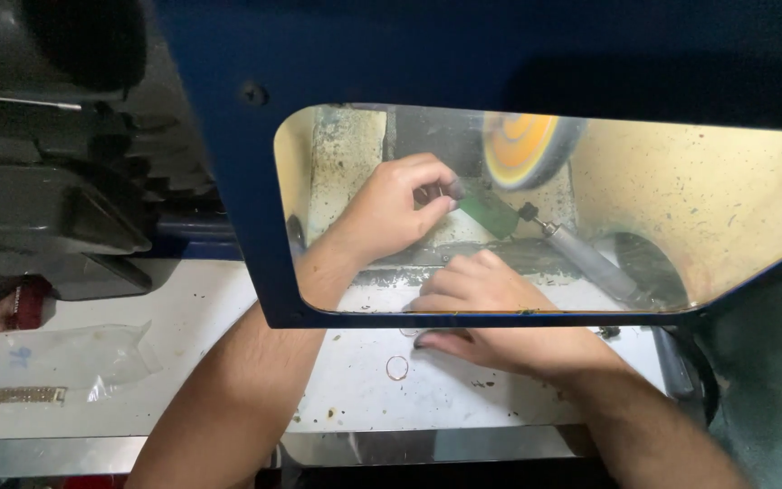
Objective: Polishing small metal rings using a bench-mounted polishing wheel.
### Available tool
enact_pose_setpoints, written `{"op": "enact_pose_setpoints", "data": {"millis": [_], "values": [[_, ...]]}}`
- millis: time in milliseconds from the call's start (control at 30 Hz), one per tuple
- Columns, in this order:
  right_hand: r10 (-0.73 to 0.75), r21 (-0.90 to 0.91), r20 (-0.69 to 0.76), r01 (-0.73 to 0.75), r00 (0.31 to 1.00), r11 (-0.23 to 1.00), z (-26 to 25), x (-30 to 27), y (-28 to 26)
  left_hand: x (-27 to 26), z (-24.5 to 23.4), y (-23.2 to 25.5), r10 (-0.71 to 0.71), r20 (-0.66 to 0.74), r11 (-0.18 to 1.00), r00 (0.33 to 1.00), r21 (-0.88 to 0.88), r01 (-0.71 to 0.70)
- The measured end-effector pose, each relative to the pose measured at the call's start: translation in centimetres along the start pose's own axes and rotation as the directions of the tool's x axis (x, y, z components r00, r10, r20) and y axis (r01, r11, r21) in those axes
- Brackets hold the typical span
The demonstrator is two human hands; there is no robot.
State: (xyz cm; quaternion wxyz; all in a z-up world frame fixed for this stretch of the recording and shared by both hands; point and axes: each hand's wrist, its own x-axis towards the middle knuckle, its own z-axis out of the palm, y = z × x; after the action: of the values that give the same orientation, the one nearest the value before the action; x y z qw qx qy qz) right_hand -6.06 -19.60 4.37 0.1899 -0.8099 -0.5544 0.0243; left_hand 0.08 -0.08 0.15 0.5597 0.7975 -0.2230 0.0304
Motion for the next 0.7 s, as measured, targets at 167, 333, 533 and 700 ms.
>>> {"op": "enact_pose_setpoints", "data": {"millis": [167, 333, 533, 700], "values": [[-0.050, -0.108, -0.001, 0.049, 0.999, 0.993, 1.7, 0.1, -0.3, 0.1, 0.1, 0.1, -0.009, 0.006, 1.000, 1.000, 0.011, 0.009], [-0.076, -0.097, -0.093, 0.067, 0.993, 0.993, 1.7, -0.2, 1.0, 0.2, 0.2, -0.1, -0.002, 0.019, 1.000, 1.000, 0.010, 0.002], [0.519, 0.474, -0.354, -0.329, 0.778, 0.816, -2.1, -2.5, 4.9, 0.0, -0.1, 2.1, 0.032, -0.047, 0.978, 0.998, -0.204, -0.041], [0.648, 0.574, -0.319, -0.403, 0.692, 0.713, -1.4, -2.6, 6.1, -0.2, 1.5, 2.0, 0.047, -0.024, 0.965, 0.999, -0.258, -0.052]]}}
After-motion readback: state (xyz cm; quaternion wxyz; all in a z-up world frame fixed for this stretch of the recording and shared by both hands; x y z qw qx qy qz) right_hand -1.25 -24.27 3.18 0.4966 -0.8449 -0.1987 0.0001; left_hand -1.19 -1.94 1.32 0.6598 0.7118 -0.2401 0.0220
